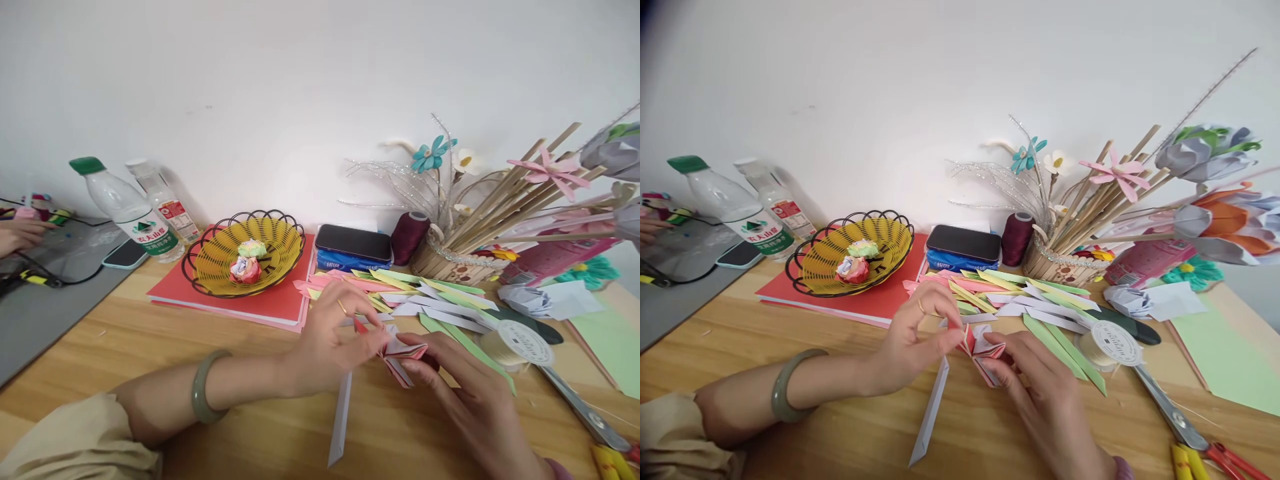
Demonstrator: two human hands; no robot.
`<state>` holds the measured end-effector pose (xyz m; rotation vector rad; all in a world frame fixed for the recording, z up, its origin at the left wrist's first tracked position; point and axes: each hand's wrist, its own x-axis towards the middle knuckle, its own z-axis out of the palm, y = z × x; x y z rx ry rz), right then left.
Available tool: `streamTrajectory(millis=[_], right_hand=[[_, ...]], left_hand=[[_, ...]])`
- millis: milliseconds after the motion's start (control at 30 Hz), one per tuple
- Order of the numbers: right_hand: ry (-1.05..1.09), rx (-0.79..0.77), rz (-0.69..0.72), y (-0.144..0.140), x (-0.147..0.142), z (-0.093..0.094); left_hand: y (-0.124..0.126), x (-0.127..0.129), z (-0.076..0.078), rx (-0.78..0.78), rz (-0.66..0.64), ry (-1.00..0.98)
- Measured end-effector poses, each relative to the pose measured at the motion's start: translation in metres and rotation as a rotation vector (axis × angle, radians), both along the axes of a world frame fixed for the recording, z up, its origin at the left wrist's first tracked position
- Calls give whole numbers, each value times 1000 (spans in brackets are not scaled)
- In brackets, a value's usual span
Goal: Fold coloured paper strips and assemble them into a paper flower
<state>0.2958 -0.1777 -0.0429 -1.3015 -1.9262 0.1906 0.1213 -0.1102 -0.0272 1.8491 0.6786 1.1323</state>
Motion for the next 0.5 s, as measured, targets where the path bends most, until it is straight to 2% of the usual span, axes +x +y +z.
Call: streamTrajectory(millis=[67,200,300,400,500], right_hand=[[20,-30,27,0,-1,2],[56,-85,45,2,-2,4],[75,-125,71,2,-1,4],[91,-182,69,2,-1,4],[120,-248,54,1,-1,4]], left_hand=[[1,-1,6,112,-75,78],[5,-1,16,216,-70,159],[9,-1,21,263,-134,175],[11,-2,24,150,-174,232],[12,-3,24,-109,-227,283]])
